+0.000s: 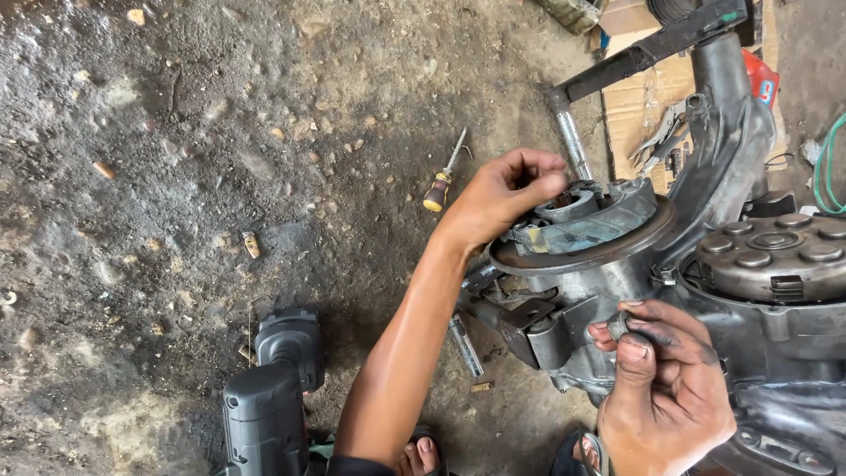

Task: The person uses a wrench to loosen and remove bolts from a motorcycle engine casing. They then wipe the engine surface with a rag and continue to remove additional bolts and small parts.

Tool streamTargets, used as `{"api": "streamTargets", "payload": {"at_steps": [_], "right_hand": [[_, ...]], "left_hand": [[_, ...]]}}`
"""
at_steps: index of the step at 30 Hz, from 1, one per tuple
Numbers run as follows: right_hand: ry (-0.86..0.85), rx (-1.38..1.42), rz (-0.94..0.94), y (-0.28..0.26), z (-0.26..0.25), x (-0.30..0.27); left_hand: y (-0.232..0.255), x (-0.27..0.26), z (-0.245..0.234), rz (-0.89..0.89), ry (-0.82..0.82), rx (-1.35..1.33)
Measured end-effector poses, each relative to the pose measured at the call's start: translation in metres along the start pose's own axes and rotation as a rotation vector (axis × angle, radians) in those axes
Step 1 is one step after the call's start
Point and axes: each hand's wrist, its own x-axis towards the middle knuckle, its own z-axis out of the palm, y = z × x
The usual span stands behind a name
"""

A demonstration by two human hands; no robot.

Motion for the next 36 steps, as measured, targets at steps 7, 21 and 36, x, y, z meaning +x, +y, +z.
{"api": "streamTargets", "payload": {"at_steps": [7, 21, 36], "right_hand": [[0.008, 0.012, 0.029, -0.001, 0.001, 0.001], [-0.341, -0.223, -0.293, 0.028, -0.058, -0.042], [0.265, 0.318, 0.469, 0.118, -0.102, -0.124]], "left_hand": [[-0.004, 0.007, -0.005, -0.053, 0.048, 0.128], [0.005, 0.002, 0.006, -0.1, 0.099, 0.25], [0.016, -0.009, 0.021, -0.058, 0.082, 0.088]]}}
